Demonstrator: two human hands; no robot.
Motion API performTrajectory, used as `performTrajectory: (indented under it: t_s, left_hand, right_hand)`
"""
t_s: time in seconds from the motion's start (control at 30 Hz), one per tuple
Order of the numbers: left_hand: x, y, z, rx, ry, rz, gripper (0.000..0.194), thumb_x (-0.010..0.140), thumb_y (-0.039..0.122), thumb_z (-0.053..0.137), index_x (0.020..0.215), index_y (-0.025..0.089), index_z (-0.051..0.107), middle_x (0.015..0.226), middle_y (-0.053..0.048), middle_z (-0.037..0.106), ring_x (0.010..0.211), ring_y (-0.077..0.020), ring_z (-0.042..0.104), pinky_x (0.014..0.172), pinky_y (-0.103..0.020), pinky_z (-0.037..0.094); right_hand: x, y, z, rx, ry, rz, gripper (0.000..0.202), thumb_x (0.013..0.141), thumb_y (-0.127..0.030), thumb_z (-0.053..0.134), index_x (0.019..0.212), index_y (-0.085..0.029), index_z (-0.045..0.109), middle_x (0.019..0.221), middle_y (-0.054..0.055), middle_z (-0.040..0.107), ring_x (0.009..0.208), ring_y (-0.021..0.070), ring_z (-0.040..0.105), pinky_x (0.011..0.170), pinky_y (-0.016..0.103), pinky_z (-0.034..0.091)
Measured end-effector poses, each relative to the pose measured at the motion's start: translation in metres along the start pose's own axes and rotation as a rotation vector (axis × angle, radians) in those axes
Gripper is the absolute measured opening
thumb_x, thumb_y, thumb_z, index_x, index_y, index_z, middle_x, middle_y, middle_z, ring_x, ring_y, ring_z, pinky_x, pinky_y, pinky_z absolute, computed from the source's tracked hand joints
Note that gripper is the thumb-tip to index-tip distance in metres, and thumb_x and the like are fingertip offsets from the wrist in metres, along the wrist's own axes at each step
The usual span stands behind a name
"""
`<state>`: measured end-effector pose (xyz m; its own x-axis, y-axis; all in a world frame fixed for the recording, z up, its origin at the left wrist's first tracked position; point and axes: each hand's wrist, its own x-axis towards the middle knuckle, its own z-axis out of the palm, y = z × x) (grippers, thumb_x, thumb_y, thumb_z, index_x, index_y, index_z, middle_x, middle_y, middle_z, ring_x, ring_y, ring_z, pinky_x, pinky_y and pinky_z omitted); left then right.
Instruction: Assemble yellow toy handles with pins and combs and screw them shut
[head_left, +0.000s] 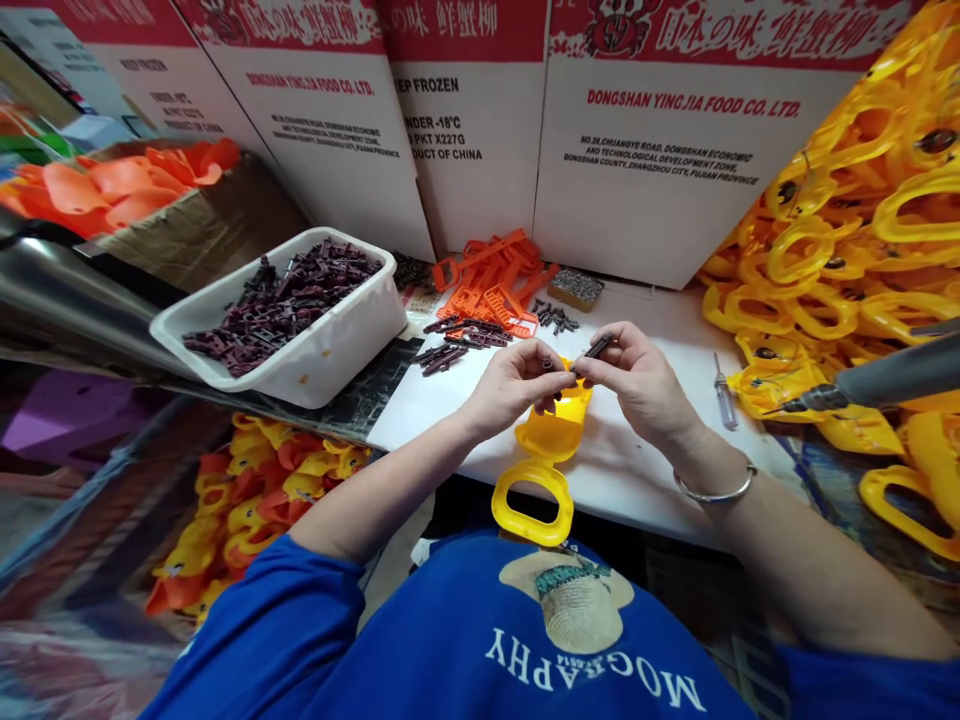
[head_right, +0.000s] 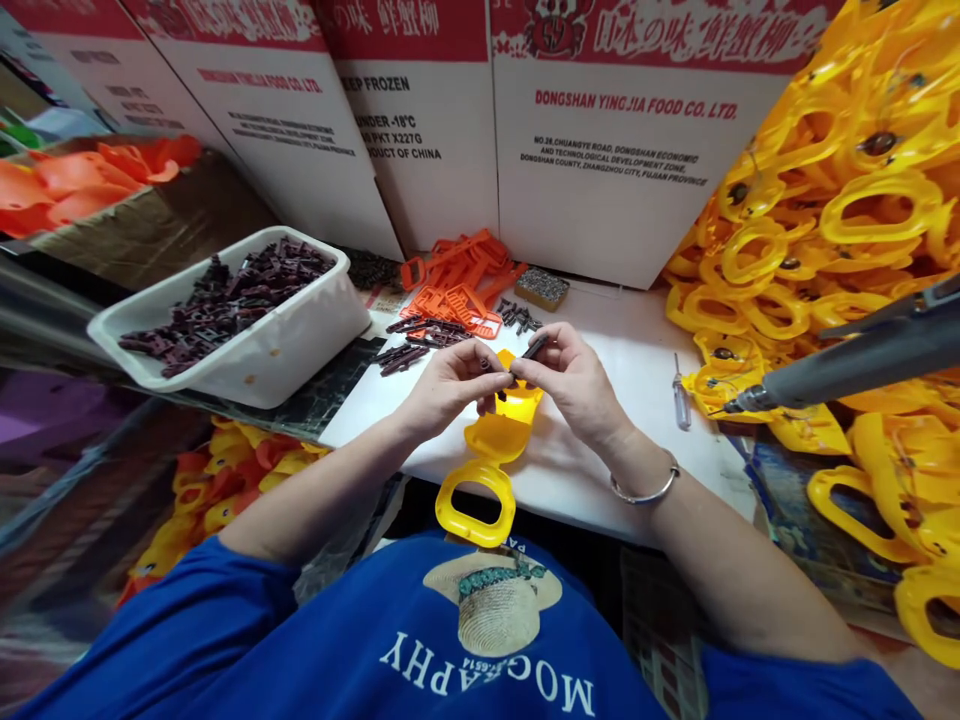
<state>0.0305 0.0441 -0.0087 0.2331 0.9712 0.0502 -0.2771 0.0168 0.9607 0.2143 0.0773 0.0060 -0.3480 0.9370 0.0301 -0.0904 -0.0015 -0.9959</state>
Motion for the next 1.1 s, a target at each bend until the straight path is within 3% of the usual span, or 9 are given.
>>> performTrajectory:
  t_s: [0.1,0.17,0.3,0.37,0.43,0.57,0.73,0.97,1.1]
  left_hand:
    - [0.000,0.000,0.000,-0.063,0.043,-0.042,0.047,0.067,0.044,0.093,0.080,0.016,0.057,0.067,0.002,0.072,0.044,-0.0067,0.059,0.042,-0.018,0.042]
    - [0.002,0.001,-0.001,-0.094,0.073,-0.076,0.046,0.066,0.041,0.093,0.079,0.016,0.057,0.069,0.000,0.075,0.042,-0.0060,0.057,0.040,-0.017,0.039]
    - [0.005,0.002,0.001,-0.116,0.096,-0.145,0.044,0.064,0.040,0.092,0.077,0.016,0.057,0.068,-0.002,0.075,0.040,-0.0043,0.054,0.039,-0.015,0.034]
    - [0.005,0.002,0.003,-0.096,0.082,-0.158,0.042,0.065,0.040,0.090,0.077,0.016,0.057,0.068,-0.002,0.074,0.041,-0.0045,0.054,0.040,-0.016,0.034]
    - [0.005,0.002,0.003,-0.033,0.069,-0.130,0.039,0.069,0.040,0.087,0.079,0.016,0.058,0.068,-0.001,0.073,0.043,-0.0056,0.054,0.041,-0.017,0.036]
    - [0.001,0.007,0.004,0.271,0.017,0.078,0.026,0.077,0.032,0.079,0.078,0.017,0.057,0.063,0.004,0.061,0.050,-0.0067,0.051,0.049,-0.019,0.041]
    - [0.005,0.016,0.000,0.678,-0.077,0.344,0.011,0.083,0.017,0.069,0.075,0.017,0.062,0.064,0.004,0.060,0.059,-0.0074,0.049,0.059,-0.020,0.039]
    - [0.008,0.001,-0.031,0.675,0.093,0.418,0.015,0.088,0.031,0.077,0.085,0.017,0.076,0.073,-0.001,0.073,0.055,-0.0080,0.050,0.056,-0.022,0.040]
    - [-0.012,-0.024,-0.033,0.707,-0.045,0.436,0.013,0.091,0.030,0.076,0.091,0.018,0.080,0.078,-0.003,0.079,0.054,-0.0074,0.055,0.055,-0.021,0.043]
  right_hand:
    - [0.001,0.004,-0.010,-0.001,-0.057,0.022,0.053,0.076,-0.057,0.083,0.111,-0.026,0.058,0.085,-0.002,0.071,0.076,0.0155,0.071,0.069,0.028,0.058]
    - [0.001,0.008,-0.019,-0.105,0.002,-0.100,0.046,0.086,-0.059,0.073,0.116,-0.027,0.059,0.095,0.002,0.072,0.080,0.0171,0.071,0.068,0.031,0.059]
    - [-0.002,0.012,-0.029,-0.771,0.171,-0.715,0.027,0.094,-0.031,0.070,0.120,-0.029,0.066,0.107,0.006,0.068,0.085,0.0191,0.065,0.078,0.037,0.059]
    - [-0.006,0.009,-0.030,-1.084,0.120,-0.978,0.032,0.094,-0.021,0.067,0.125,-0.029,0.068,0.104,0.007,0.067,0.087,0.0211,0.062,0.080,0.039,0.058]
    - [-0.009,0.001,-0.028,-1.207,0.055,-1.093,0.037,0.096,-0.019,0.063,0.132,-0.026,0.065,0.104,0.009,0.066,0.089,0.0232,0.060,0.080,0.040,0.057]
    - [-0.004,-0.017,-0.025,-1.330,-0.102,-1.024,0.028,0.101,-0.022,0.056,0.125,-0.017,0.068,0.117,0.015,0.070,0.096,0.0261,0.058,0.084,0.042,0.054]
    - [0.011,-0.022,-0.032,-1.425,-0.504,-0.804,0.015,0.097,-0.014,0.058,0.095,-0.018,0.073,0.080,0.007,0.070,0.073,0.0202,0.055,0.066,0.034,0.045]
    - [0.008,0.001,-0.035,-0.560,-0.003,-0.301,0.014,0.093,-0.033,0.065,0.091,-0.020,0.068,0.086,0.004,0.071,0.067,0.0160,0.069,0.064,0.032,0.059]
    - [0.010,0.031,-0.031,-0.457,0.136,-0.190,0.017,0.085,-0.037,0.070,0.085,-0.020,0.069,0.073,0.001,0.069,0.059,0.0147,0.064,0.059,0.031,0.056]
